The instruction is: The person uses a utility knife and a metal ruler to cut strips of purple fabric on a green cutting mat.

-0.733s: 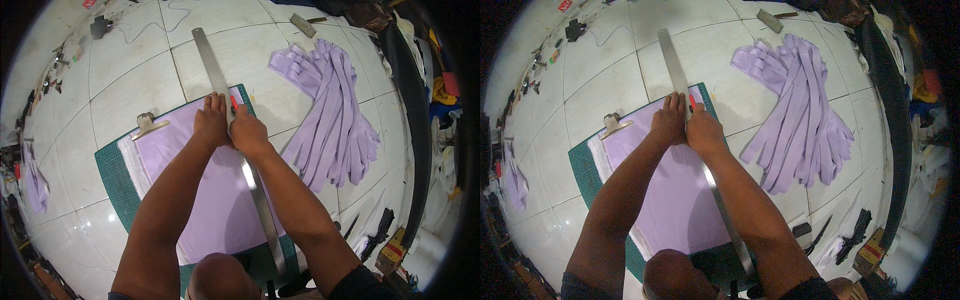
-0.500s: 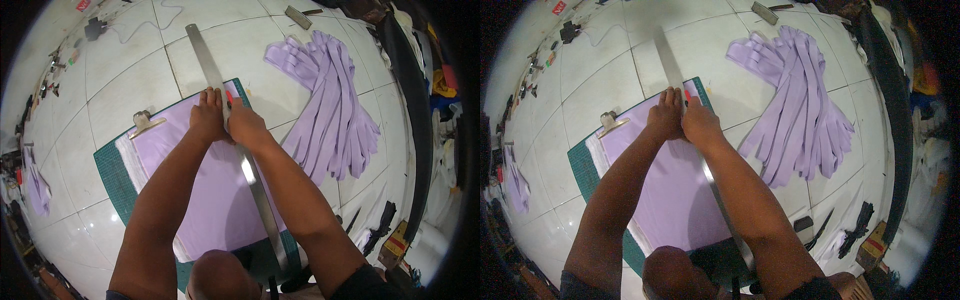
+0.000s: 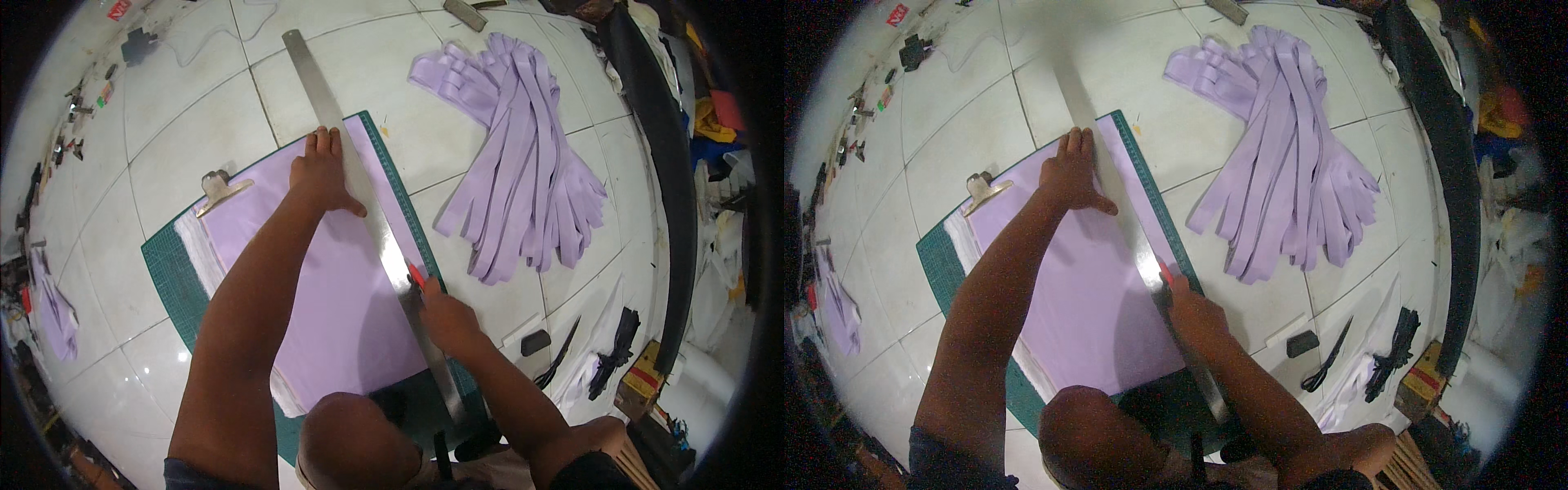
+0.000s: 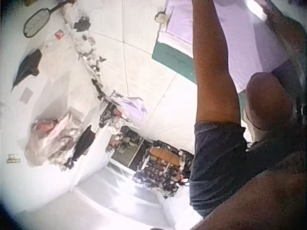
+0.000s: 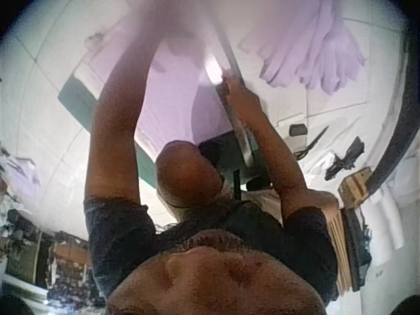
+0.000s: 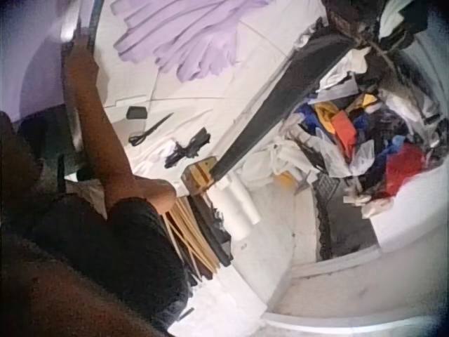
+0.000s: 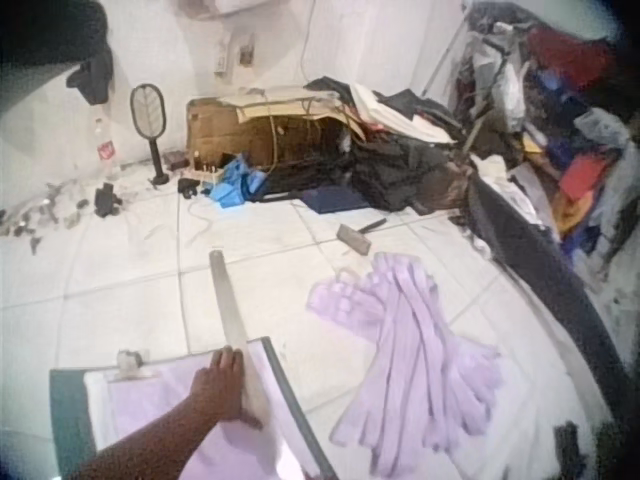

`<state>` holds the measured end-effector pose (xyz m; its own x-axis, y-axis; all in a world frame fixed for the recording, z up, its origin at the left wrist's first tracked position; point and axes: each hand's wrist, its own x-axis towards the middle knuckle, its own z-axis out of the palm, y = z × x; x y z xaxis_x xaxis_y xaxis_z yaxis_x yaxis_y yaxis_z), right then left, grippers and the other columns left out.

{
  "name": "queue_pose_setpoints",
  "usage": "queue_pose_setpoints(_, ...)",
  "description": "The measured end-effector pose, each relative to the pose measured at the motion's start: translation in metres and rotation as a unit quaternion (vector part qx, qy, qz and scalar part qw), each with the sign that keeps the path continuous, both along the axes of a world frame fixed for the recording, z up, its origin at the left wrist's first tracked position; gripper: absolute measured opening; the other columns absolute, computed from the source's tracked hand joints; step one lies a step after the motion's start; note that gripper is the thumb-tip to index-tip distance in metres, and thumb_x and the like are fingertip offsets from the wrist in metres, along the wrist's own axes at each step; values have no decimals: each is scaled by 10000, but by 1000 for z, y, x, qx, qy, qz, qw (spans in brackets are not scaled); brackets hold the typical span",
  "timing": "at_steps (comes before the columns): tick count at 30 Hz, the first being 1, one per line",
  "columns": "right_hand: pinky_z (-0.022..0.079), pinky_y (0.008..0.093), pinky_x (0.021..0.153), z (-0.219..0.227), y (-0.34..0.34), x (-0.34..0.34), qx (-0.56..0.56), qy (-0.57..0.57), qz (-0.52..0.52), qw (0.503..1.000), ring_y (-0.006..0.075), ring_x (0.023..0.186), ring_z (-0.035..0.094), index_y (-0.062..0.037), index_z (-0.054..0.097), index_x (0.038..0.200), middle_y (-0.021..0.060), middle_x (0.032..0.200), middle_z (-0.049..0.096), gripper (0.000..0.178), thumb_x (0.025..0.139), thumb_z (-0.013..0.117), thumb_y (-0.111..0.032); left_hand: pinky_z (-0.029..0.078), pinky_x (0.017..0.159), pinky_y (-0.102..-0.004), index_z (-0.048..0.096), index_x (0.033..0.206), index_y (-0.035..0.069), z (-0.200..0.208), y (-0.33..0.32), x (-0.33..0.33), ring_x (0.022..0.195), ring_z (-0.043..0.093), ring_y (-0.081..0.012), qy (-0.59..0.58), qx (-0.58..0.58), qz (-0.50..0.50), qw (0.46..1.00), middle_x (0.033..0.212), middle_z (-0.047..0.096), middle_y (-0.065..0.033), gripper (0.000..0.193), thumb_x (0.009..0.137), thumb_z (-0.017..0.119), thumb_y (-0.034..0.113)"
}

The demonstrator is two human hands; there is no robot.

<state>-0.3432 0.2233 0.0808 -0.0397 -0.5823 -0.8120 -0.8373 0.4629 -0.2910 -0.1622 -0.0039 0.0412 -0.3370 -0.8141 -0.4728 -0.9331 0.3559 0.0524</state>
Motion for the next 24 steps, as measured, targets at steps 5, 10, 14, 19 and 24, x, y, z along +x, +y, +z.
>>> queue_pose_setpoints(5, 475, 546, 787, 45, 14, -2, -47, 11, -39, 998, 456, 880, 645, -16, 423, 1124, 266, 917, 647, 250, 968, 507, -193, 478, 1031, -414, 141, 1524, -33, -1, 6, 10, 1467, 249, -343, -7, -15, 15, 1000, 1581, 214, -213, 1493, 417, 901, 621)
queue_pose_setpoints(10, 471, 458, 658, 34, 41, -14, -221, -69, -190, 954, 423, 734, 630, -17, 430, 1148, 207, 793, 614, 264, 991, 532, -203, 448, 1060, -448, 137, 1513, -50, -2, 4, 6, 1463, 245, -358, -6, -9, 0, 1000, 1568, 212, -247, 1509, 413, 893, 653)
queue_pose_setpoints(14, 468, 426, 642, 1, 91, -19, -210, -121, -219, 945, 357, 703, 635, -15, 434, 1183, 181, 784, 616, 299, 996, 527, -229, 439, 1061, -482, 154, 1513, -42, -9, -1, 11, 1423, 320, -381, 35, -29, -8, 999, 1515, 305, -270, 1408, 515, 852, 665)
queue_pose_setpoints(19, 474, 435, 676, -5, 135, -33, -172, -109, -251, 946, 328, 739, 639, -15, 439, 1207, 181, 826, 620, 332, 995, 535, -252, 455, 976, -513, 433, 1394, 30, -12, -27, -13, 1256, 512, -348, 98, -120, 96, 983, 1358, 495, -201, 720, 862, 646, 466)
queue_pose_setpoints(24, 480, 434, 684, -12, 166, -46, -164, -65, -247, 953, 329, 751, 644, -12, 439, 1231, 176, 830, 624, 361, 989, 548, -257, 432, 971, -508, 640, 1150, 60, -26, -52, -33, 1211, 540, -315, 6, -176, 25, 984, 1267, 566, -141, 427, 873, 641, 385)
